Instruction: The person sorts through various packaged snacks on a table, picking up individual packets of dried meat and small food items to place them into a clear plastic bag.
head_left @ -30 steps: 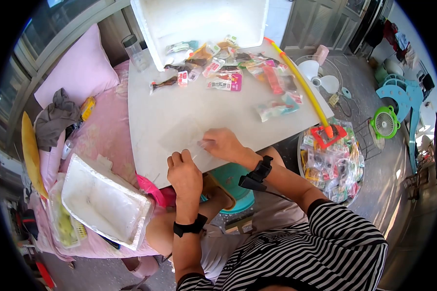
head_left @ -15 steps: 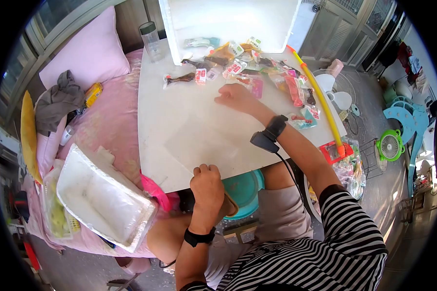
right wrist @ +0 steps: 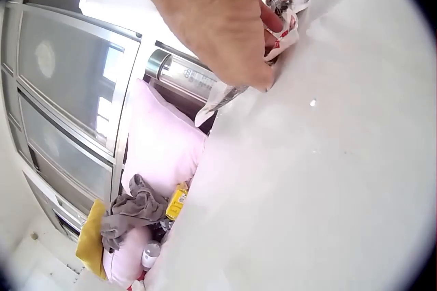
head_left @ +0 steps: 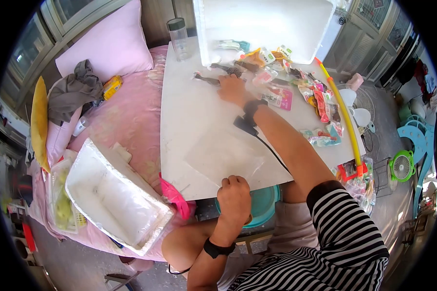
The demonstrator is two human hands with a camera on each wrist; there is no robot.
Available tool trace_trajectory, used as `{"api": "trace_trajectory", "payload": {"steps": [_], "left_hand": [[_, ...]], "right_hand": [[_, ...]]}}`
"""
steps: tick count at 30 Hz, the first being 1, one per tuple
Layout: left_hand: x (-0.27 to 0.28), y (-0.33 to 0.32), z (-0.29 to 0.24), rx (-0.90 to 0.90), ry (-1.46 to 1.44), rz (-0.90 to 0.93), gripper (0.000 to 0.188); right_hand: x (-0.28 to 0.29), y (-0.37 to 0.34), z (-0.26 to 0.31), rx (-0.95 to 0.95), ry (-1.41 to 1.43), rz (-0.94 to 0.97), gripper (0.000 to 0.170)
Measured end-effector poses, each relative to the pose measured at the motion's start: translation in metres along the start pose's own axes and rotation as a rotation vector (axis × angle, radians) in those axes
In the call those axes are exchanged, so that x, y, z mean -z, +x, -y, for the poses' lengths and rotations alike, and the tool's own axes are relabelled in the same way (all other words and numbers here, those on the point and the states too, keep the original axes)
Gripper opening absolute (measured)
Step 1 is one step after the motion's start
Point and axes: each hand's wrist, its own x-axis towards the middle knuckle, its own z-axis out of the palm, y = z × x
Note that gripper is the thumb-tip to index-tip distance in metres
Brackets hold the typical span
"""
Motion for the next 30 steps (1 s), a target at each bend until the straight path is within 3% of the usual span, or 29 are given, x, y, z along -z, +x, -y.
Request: {"api": "trace_trajectory", "payload": {"steps": [3, 6, 9, 12, 15, 17, 23, 30], "left_hand": [[0.005, 0.000, -0.003, 0.001, -0.018, 0.023, 0.023], [0.008, 0.000, -0.003, 0.013, -0.079, 0.000, 0.009], [-0.001, -0.001, 0.000, 0.035, -0.114, -0.051, 0.001], [-0.006, 0.000, 0.002, 0.044, -0.154, -0.072, 0.005], [-0.008, 0.002, 0.005, 0.031, -0.165, -0.068, 0.004], [-0.012, 0.001, 0.005, 0.042, -0.185, -0.106, 0.016], [-0.014, 0.002, 0.009, 0.057, -0.212, -0.115, 0.016], [-0.005, 0.002, 0.007, 0.040, -0.198, -0.187, 0.010]], "right_hand": [[0.008, -0.016, -0.001, 0.115, -0.067, 0.083, 0.033], [0.028, -0.044, -0.002, 0.035, 0.088, 0.119, 0.026], [0.060, -0.086, -0.010, -0.122, 0.624, -0.024, 0.027], [0.093, -0.143, -0.019, -0.301, 1.062, -0.004, 0.031], [0.132, -0.209, -0.020, -0.295, 1.304, -0.007, 0.029], [0.152, -0.247, -0.018, -0.382, 1.318, 0.025, 0.027], [0.172, -0.344, -0.007, -0.475, 1.436, 0.162, 0.025], [0.170, -0.368, 0.011, -0.521, 1.422, 0.160, 0.020]]}}
